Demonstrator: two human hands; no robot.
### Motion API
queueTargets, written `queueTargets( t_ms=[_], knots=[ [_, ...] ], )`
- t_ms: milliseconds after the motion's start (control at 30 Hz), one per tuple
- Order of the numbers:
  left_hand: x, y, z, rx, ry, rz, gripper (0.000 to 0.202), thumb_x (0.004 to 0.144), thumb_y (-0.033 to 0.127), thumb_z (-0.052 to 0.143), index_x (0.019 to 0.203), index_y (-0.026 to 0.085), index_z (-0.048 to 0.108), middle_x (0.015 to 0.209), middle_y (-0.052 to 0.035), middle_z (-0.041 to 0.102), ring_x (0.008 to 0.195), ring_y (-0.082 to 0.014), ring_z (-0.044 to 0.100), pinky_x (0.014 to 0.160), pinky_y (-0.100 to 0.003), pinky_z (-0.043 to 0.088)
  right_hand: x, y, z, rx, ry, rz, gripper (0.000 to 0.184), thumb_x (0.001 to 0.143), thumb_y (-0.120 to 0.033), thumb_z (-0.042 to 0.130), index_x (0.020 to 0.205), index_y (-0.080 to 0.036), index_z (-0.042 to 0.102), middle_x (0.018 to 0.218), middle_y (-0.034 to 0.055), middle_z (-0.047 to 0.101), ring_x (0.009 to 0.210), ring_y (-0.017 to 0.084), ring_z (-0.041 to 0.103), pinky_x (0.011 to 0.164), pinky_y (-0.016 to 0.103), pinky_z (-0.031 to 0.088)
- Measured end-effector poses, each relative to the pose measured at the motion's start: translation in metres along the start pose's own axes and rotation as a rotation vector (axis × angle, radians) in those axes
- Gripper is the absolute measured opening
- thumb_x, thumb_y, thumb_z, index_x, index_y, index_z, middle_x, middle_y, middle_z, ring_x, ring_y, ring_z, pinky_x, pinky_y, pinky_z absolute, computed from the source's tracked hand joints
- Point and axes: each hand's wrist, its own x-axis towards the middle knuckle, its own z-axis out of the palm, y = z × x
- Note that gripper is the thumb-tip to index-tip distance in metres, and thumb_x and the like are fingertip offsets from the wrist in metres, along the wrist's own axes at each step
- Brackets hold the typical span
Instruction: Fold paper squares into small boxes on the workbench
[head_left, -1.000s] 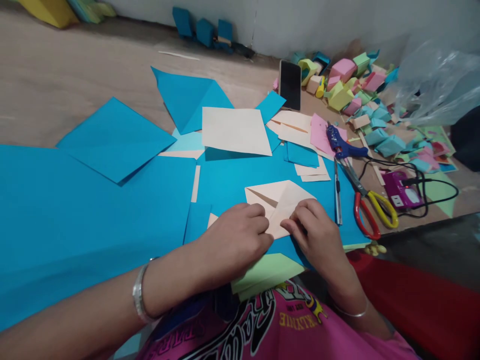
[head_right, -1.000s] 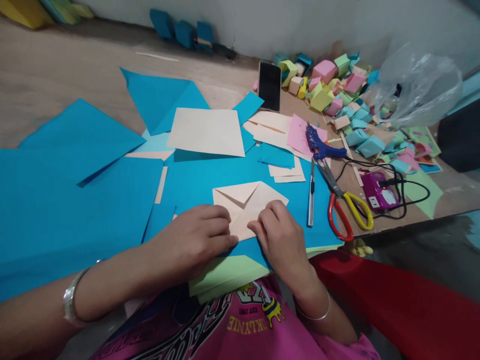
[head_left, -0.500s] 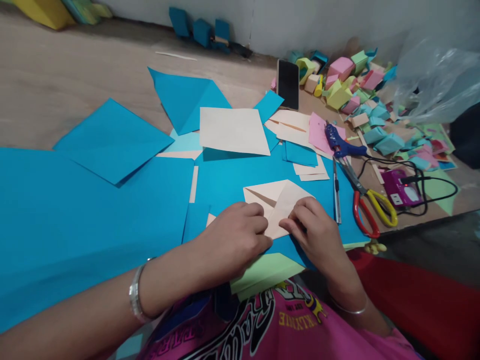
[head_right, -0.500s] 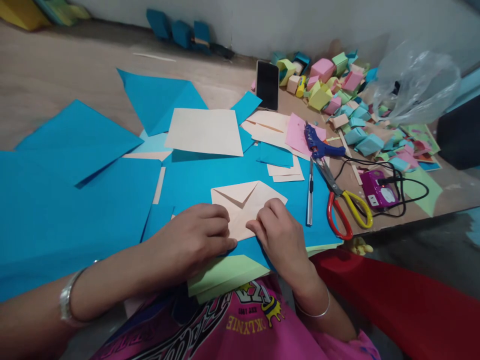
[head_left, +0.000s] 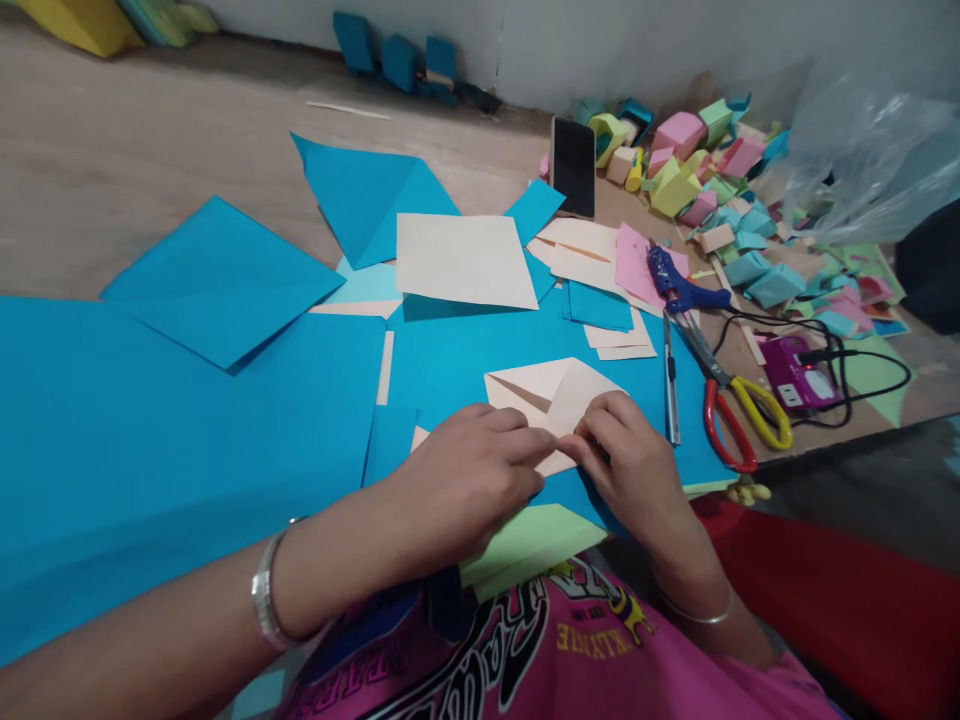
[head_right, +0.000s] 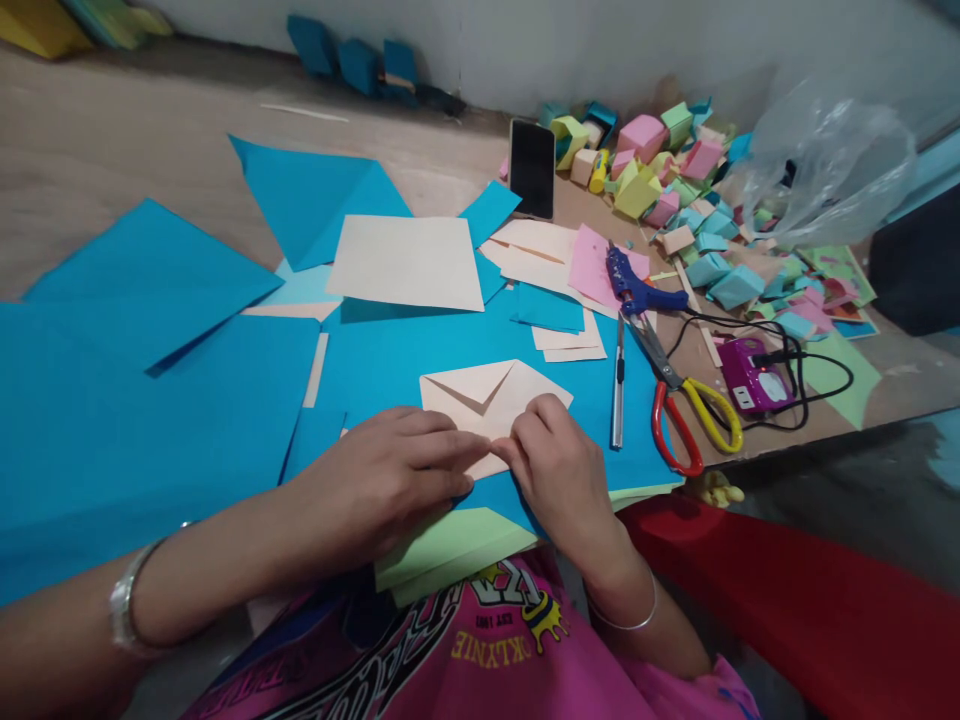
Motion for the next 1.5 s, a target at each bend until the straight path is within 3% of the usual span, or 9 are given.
queueTargets(
  t_ms=[233,833,1067,1267,1367,1500],
  knots=[
    [-0.001,-0.001,-0.001,-0.005,-0.024,0.005,0.015,0.088,0.020,0.055,0.093,0.022,0.069,0.099,-0.0079,0.069,0.092,-0.0210,0.056,0.080,-0.034,0.042,0.000,0.000,0.001,0.001,-0.011,0.007,0.021,0.094,-0.027,0.053,0.075,-0.020,0.049,0.084,0.0044,0.050,0.078,0.017,0.050,0.063,0.028,0.037],
    [0.001,-0.002,-0.003,-0.031,-0.019,-0.002,0.019,0.089,0.019,0.053,0.101,0.020,0.068,0.100,-0.0089,0.070,0.090,-0.0203,0.056,0.079,-0.033,0.044,0.000,0.000,0.000,-0.004,-0.012,-0.003,0.021,0.094,-0.027,0.051,0.075,-0.020,0.049,0.084,0.0046,0.050,0.077,0.016,0.051,0.060,0.027,0.036],
    [0.001,-0.003,-0.004,-0.048,-0.035,0.005,0.016,0.088,0.019,0.055,0.098,0.020,0.067,0.114,-0.0090,0.067,0.095,-0.0210,0.056,0.082,-0.034,0.043,0.002,-0.001,-0.001,-0.014,-0.002,-0.013,0.022,0.095,-0.029,0.050,0.076,-0.019,0.051,0.084,0.0051,0.051,0.079,0.017,0.052,0.065,0.028,0.040],
    [0.001,-0.006,-0.004,-0.066,-0.047,0.022,0.018,0.084,0.021,0.061,0.100,0.019,0.066,0.123,-0.0070,0.065,0.098,-0.0226,0.057,0.083,-0.037,0.045,-0.016,0.009,-0.009,-0.102,0.141,-0.173,0.019,0.094,-0.019,0.048,0.105,-0.023,0.063,0.093,0.0072,0.056,0.083,0.020,0.050,0.071,0.033,0.038],
    [0.001,-0.007,-0.002,-0.057,-0.028,0.047,0.019,0.085,0.021,0.059,0.103,0.019,0.067,0.119,-0.0082,0.067,0.098,-0.0230,0.057,0.083,-0.037,0.045,-0.029,0.008,-0.007,-0.230,0.144,-0.252,0.031,0.090,-0.015,0.054,0.112,-0.035,0.065,0.091,0.0040,0.058,0.084,0.020,0.048,0.073,0.037,0.034],
    [0.001,-0.007,-0.002,-0.038,-0.005,0.030,0.018,0.087,0.022,0.057,0.101,0.021,0.068,0.118,-0.0070,0.067,0.094,-0.0202,0.058,0.083,-0.034,0.045,-0.039,0.008,-0.003,-0.250,0.115,-0.243,0.037,0.091,-0.012,0.052,0.114,-0.037,0.066,0.088,0.0042,0.061,0.085,0.021,0.048,0.075,0.038,0.031]
  ],
)
